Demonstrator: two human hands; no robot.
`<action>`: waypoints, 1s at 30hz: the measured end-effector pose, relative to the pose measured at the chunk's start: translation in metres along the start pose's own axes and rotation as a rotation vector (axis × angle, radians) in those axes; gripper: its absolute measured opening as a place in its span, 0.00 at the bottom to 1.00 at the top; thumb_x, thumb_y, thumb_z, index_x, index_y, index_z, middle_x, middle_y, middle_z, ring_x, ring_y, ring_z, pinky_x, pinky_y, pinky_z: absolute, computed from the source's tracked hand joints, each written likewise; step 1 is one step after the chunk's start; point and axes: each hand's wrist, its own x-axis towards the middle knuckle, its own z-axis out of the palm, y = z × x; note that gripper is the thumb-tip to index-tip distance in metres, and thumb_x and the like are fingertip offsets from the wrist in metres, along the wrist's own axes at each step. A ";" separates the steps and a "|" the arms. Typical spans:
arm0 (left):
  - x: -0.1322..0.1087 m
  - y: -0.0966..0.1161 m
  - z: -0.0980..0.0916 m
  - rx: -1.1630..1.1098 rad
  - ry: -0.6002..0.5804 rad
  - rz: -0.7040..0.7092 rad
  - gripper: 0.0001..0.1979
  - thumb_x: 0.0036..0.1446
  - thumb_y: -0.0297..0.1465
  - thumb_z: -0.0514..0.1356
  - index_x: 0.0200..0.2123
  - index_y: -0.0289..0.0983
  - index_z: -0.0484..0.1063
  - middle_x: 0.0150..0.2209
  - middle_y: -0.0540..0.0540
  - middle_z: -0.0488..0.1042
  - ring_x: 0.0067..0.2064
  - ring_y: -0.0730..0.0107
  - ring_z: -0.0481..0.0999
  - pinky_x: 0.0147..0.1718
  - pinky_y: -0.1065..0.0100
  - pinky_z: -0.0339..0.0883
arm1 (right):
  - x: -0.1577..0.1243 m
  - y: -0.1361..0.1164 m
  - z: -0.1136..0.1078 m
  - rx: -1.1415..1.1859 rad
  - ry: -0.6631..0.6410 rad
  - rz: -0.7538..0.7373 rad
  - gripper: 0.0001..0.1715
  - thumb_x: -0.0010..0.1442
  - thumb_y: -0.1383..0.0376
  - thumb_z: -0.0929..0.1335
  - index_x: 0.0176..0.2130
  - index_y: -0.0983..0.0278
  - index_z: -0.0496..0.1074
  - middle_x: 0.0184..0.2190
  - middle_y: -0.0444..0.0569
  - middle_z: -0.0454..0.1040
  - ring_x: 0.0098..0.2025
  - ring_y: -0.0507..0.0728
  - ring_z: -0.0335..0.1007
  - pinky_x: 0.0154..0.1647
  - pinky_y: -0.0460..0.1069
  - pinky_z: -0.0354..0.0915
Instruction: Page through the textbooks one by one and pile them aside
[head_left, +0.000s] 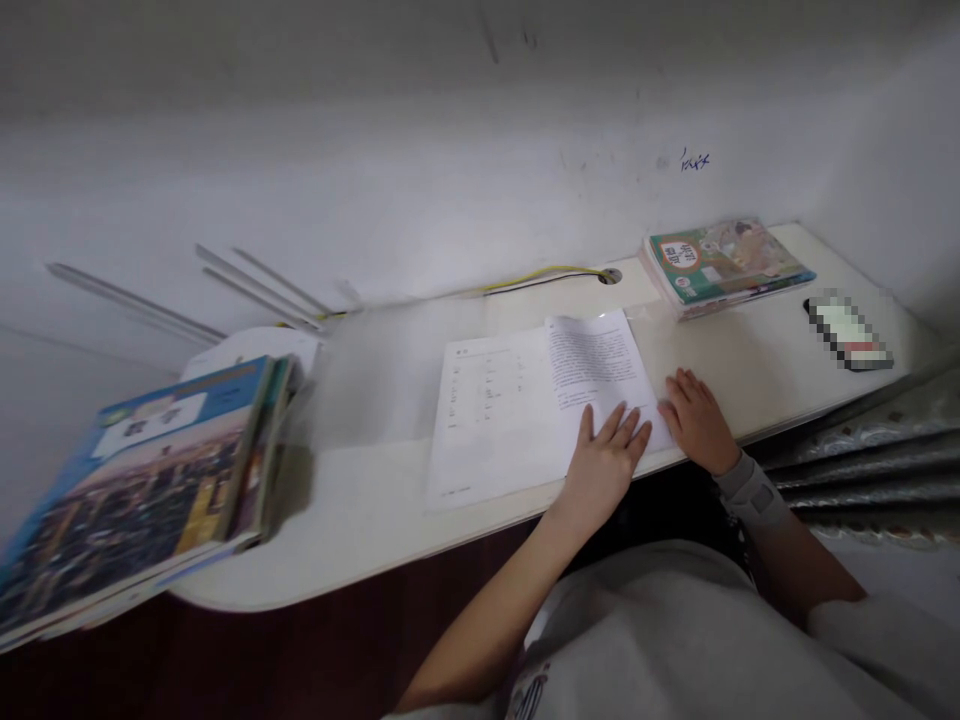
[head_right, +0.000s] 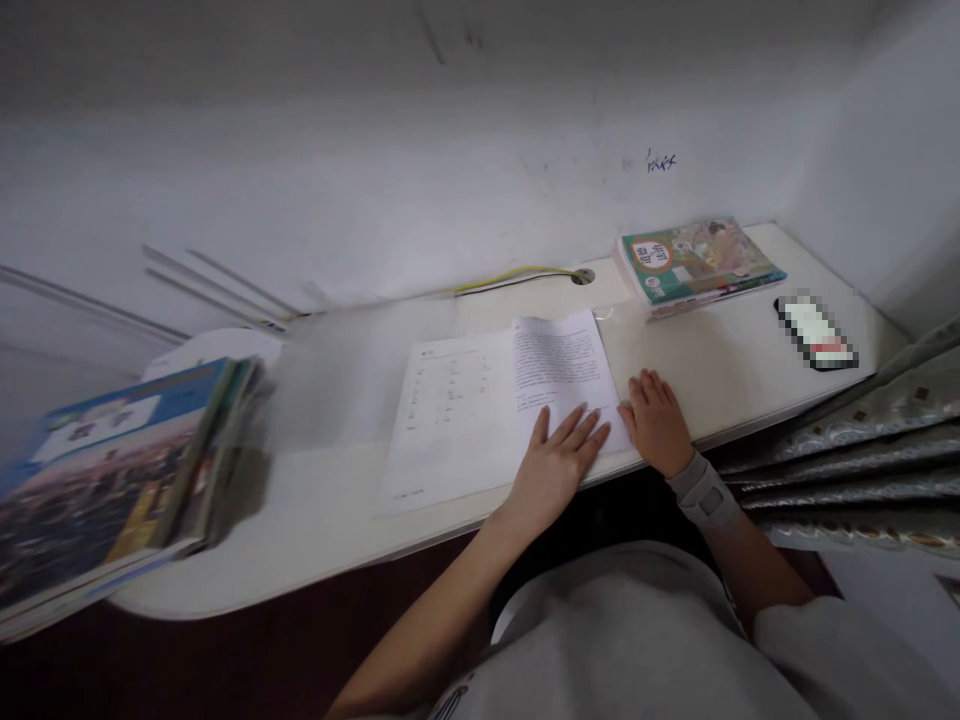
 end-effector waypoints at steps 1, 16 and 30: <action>0.001 0.000 0.000 -0.008 0.000 0.005 0.20 0.65 0.26 0.46 0.58 0.39 0.65 0.61 0.43 0.64 0.63 0.56 0.61 0.59 0.39 0.52 | 0.000 0.000 0.000 -0.003 0.002 0.004 0.28 0.67 0.59 0.55 0.58 0.75 0.63 0.60 0.68 0.62 0.64 0.66 0.54 0.60 0.62 0.55; 0.013 0.007 -0.013 -0.105 -0.133 0.076 0.18 0.66 0.29 0.46 0.56 0.39 0.67 0.59 0.43 0.68 0.61 0.55 0.64 0.58 0.41 0.53 | 0.004 0.000 -0.005 -0.121 -0.085 -0.039 0.32 0.65 0.55 0.61 0.61 0.71 0.60 0.61 0.69 0.59 0.64 0.69 0.53 0.59 0.62 0.54; 0.176 -0.121 0.000 -0.318 -0.181 -0.549 0.15 0.62 0.33 0.50 0.47 0.36 0.72 0.49 0.39 0.73 0.49 0.60 0.72 0.47 0.62 0.65 | 0.003 -0.004 -0.007 -0.116 -0.064 -0.047 0.27 0.65 0.56 0.61 0.59 0.65 0.65 0.62 0.66 0.59 0.64 0.69 0.52 0.59 0.62 0.54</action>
